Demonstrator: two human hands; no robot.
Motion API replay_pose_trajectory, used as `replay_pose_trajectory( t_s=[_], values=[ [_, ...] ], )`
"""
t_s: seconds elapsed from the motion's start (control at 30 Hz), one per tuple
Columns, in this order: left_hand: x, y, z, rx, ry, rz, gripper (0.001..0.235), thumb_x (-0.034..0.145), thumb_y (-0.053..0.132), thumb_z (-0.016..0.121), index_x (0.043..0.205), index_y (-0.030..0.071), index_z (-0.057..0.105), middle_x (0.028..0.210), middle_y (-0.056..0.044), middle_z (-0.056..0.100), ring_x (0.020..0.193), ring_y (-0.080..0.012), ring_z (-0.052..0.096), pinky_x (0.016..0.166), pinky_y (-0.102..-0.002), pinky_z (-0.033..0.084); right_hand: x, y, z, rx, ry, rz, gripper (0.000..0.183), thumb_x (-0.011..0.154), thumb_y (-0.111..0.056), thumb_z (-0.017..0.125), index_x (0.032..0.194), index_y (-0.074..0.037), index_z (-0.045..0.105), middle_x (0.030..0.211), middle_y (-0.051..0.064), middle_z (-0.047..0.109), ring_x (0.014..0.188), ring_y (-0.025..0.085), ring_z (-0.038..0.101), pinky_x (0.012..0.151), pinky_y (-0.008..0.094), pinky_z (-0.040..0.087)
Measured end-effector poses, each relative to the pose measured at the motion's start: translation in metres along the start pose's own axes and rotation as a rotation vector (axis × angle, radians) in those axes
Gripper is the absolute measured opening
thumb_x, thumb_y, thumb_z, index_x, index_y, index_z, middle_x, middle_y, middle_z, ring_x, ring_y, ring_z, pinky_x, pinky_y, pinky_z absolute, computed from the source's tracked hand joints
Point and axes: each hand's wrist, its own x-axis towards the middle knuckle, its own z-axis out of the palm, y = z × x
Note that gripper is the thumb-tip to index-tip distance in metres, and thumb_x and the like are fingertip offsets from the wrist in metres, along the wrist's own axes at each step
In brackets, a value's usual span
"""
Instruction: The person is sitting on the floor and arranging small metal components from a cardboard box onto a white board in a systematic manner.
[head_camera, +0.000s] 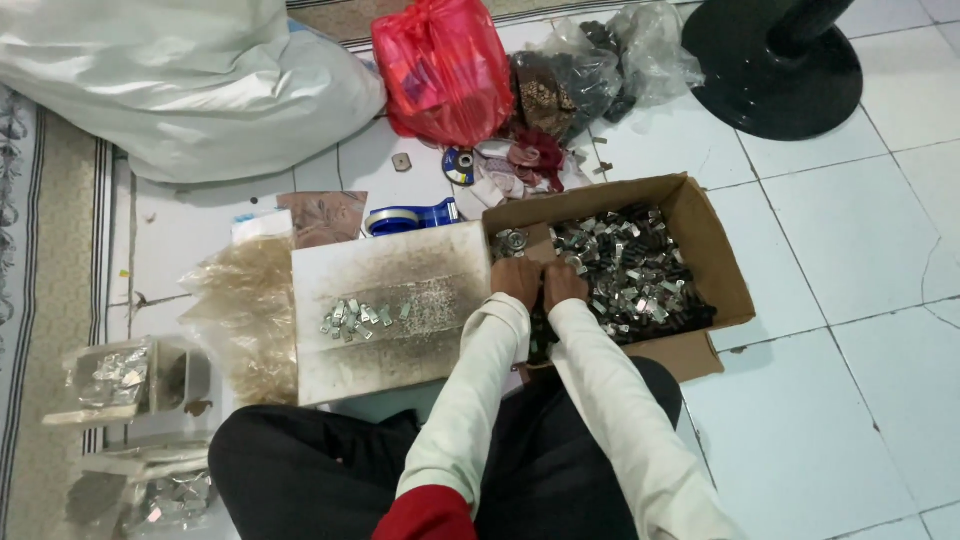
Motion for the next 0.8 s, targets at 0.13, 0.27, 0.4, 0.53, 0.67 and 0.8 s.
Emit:
replay_pose_trajectory(
  t_s=[0.13,0.27,0.4,0.53,0.67,0.8],
  values=[
    [0.013,0.011,0.034,0.027,0.010,0.005,0.031,0.091,0.018,0.062,0.064,0.032,0.059,0.053,0.012,0.055,0.048,-0.0100,0.051,0.049,-0.031,0.030,0.027,0.010,0.033,0.024,0.011,-0.021,0.023,0.092,-0.005,0.062,0.113,0.000,0.066,0.108,0.017,0.067,0.100,0.036,0.074,0.082,0.052,0.063],
    [0.009,0.019,0.077,-0.057,0.207,-0.005,0.026,0.096,0.019,0.055,0.073,0.027,0.062,0.064,0.006,0.062,0.060,-0.0154,0.059,0.058,-0.039,0.038,0.006,0.007,0.013,0.196,-0.007,-0.042,0.026,0.092,-0.001,0.063,0.116,-0.010,0.071,0.106,0.016,0.068,0.104,0.038,0.073,0.083,0.053,0.063],
    [0.004,0.006,0.044,-0.178,0.097,-0.027,0.027,0.093,0.018,0.057,0.072,0.031,0.068,0.065,0.011,0.069,0.062,-0.0123,0.068,0.053,-0.032,0.039,0.000,0.004,0.004,0.405,0.022,0.049,0.023,0.090,-0.009,0.067,0.107,-0.021,0.078,0.107,0.013,0.075,0.112,0.038,0.071,0.094,0.050,0.061],
    [-0.002,0.005,0.034,-0.202,0.134,-0.009,0.021,0.090,0.016,0.059,0.075,0.024,0.072,0.069,0.004,0.073,0.066,-0.0176,0.071,0.057,-0.036,0.043,0.019,0.020,0.026,0.639,0.150,0.140,0.010,0.082,-0.015,0.072,0.090,-0.016,0.077,0.094,0.017,0.073,0.102,0.042,0.071,0.086,0.052,0.060],
    [-0.002,0.005,0.035,-0.164,0.132,-0.021,0.015,0.089,0.019,0.064,0.078,0.025,0.072,0.069,0.005,0.072,0.065,-0.0147,0.070,0.054,-0.033,0.043,0.056,0.044,0.066,0.955,0.136,0.278,0.018,0.075,-0.024,0.082,0.093,-0.020,0.078,0.075,0.005,0.074,0.072,0.023,0.071,0.067,0.036,0.057],
    [-0.012,-0.014,-0.012,-0.320,0.034,-0.037,0.020,0.093,0.010,0.060,0.085,0.019,0.075,0.081,0.000,0.079,0.079,-0.0203,0.078,0.063,-0.034,0.055,0.025,0.036,0.026,1.289,0.070,0.321,0.028,0.081,-0.020,0.085,0.108,-0.018,0.080,0.095,0.014,0.078,0.086,0.023,0.074,0.070,0.035,0.062]
  ],
)
